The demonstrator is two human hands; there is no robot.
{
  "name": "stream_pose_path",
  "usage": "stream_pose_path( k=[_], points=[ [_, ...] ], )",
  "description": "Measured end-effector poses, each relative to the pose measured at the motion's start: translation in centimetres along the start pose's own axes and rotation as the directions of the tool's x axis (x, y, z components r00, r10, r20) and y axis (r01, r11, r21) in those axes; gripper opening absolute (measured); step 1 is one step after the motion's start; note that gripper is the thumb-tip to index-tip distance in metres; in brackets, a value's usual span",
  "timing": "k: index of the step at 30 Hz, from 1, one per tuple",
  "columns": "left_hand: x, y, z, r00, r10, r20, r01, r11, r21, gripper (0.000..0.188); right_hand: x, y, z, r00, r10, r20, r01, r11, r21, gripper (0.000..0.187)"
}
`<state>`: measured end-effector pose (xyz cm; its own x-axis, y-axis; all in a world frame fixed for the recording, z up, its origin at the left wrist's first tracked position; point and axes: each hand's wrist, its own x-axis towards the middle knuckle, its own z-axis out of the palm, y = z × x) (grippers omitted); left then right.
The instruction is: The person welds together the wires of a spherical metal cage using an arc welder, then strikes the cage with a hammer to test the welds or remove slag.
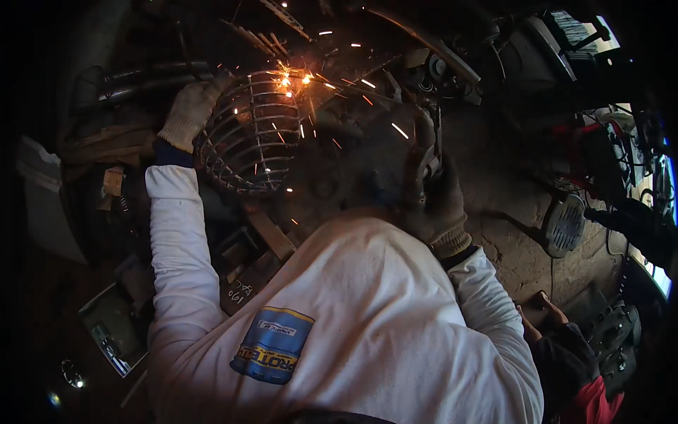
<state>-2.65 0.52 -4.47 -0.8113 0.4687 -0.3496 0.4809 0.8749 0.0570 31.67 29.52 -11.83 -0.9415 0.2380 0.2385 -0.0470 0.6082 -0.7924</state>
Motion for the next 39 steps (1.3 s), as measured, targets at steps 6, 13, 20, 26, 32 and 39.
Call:
stream_pose_path(
  k=[6,13,20,26,32,39],
  points=[
    [-0.5,1.4,-0.6,0.993,-0.112,0.028,0.111,0.994,0.025,0.044,-0.6,-0.3,-0.4,0.916,0.387,0.110,-0.399,0.835,0.379,0.096],
    [-0.5,1.0,0.0,0.986,-0.073,-0.149,0.045,0.982,-0.182,0.081,-1.3,0.9,0.1,0.926,0.363,0.101,-0.372,0.835,0.405,0.104],
    [-0.5,1.4,-0.6,0.998,-0.019,-0.057,0.026,0.992,0.123,0.040,-1.7,1.7,0.5,0.932,0.352,0.089,-0.357,0.841,0.407,0.103],
    [-1.8,1.9,-1.6,0.988,0.148,-0.047,-0.148,0.989,0.019,0.035,-0.3,-0.3,-0.5,0.985,0.168,0.030,-0.171,0.978,0.116,0.089],
    [-0.2,1.0,-0.6,1.000,-0.025,-0.015,0.022,0.984,-0.175,0.059,-1.1,0.6,0.6,0.996,0.066,-0.068,-0.044,0.958,0.283,0.061],
    [-1.1,3.0,-1.4,0.971,-0.235,-0.041,0.223,0.957,-0.184,0.066,-1.4,1.0,0.4,0.940,0.334,0.074,-0.333,0.843,0.423,0.095]
  ],
)
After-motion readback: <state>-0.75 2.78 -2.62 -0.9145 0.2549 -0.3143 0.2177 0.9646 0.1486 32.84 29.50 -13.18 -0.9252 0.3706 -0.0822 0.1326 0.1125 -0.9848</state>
